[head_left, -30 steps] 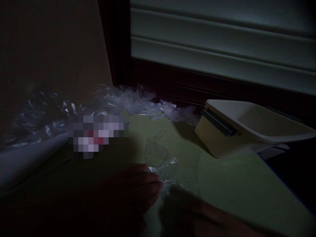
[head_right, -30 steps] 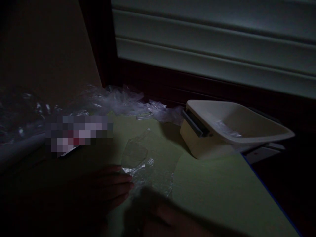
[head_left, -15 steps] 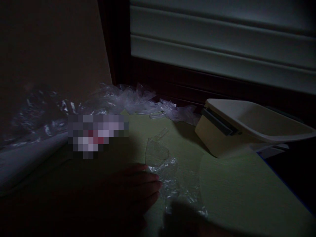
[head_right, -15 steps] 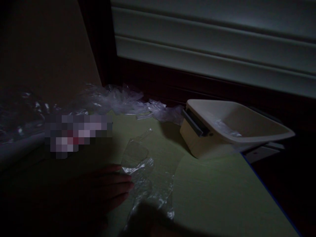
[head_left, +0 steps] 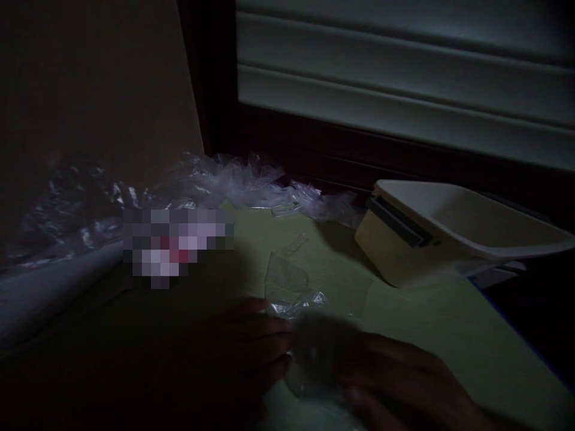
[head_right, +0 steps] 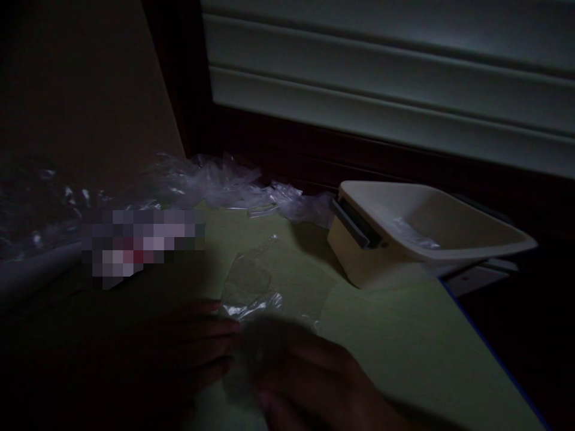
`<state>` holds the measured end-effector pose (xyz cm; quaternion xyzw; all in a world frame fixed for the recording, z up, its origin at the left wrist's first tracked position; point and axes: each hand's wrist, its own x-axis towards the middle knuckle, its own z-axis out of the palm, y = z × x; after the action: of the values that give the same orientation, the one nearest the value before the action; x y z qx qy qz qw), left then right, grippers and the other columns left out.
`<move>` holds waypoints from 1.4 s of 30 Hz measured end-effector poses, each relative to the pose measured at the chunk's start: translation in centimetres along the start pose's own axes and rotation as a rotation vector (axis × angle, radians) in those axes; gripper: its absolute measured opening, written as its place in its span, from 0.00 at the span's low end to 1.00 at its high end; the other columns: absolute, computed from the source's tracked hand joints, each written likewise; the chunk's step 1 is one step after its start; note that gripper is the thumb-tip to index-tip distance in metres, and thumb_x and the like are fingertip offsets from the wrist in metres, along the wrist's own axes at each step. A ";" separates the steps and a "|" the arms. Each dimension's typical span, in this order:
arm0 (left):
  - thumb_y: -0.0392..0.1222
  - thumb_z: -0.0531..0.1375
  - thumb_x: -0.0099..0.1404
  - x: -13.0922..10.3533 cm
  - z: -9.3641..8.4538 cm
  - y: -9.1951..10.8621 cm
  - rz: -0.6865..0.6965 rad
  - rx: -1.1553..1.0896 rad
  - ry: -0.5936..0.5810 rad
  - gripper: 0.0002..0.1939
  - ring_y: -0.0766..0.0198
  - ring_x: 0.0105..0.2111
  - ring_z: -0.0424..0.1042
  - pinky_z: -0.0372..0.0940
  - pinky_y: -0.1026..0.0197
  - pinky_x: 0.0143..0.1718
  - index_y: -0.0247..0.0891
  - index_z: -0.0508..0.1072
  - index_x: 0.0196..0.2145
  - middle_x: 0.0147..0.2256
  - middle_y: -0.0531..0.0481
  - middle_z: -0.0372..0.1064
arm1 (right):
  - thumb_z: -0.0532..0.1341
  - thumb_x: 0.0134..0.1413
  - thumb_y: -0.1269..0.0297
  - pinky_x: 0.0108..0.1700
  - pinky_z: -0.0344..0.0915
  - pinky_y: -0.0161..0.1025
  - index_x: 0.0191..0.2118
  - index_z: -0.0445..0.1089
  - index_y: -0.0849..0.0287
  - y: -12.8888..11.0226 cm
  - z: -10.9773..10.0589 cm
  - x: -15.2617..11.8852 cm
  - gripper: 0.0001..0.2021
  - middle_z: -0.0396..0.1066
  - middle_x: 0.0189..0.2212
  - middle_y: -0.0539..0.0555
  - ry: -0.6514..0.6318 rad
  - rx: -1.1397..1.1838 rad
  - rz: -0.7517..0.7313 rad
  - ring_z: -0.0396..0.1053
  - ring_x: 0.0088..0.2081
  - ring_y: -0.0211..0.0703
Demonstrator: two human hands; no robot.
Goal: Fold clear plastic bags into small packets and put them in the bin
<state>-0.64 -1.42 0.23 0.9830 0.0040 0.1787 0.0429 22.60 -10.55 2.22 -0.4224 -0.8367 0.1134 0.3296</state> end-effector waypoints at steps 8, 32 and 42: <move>0.42 0.47 0.72 -0.3 0.7 0.3 -0.036 0.010 0.047 0.14 0.62 0.55 0.60 0.40 0.57 0.64 0.35 0.67 0.49 0.50 0.49 0.68 | 0.54 0.60 0.63 0.22 0.63 0.28 0.25 0.68 0.59 1.9 0.4 0.7 0.13 0.71 0.21 0.50 0.035 0.152 0.418 0.67 0.22 0.35; 0.43 0.48 0.71 0.0 0.7 0.1 0.012 0.045 0.038 0.14 0.62 0.54 0.61 0.43 0.58 0.63 0.35 0.68 0.47 0.51 0.50 0.68 | 0.55 0.56 0.73 0.38 0.70 0.35 0.47 0.66 0.59 2.8 0.5 0.4 0.13 0.71 0.38 0.55 0.086 -0.064 0.275 0.71 0.38 0.39; 0.42 0.48 0.71 -0.2 0.7 0.0 0.020 0.014 0.064 0.14 0.62 0.54 0.61 0.43 0.58 0.63 0.33 0.68 0.47 0.49 0.49 0.69 | 0.43 0.63 0.75 0.29 0.69 0.35 0.31 0.72 0.61 0.4 0.3 -1.0 0.21 0.73 0.22 0.54 -0.077 -0.217 -0.238 0.71 0.26 0.39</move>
<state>-0.52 -1.48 -0.50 0.9770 -0.0033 0.2105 0.0340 23.08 -11.05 1.36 -0.3490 -0.9001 -0.0014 0.2607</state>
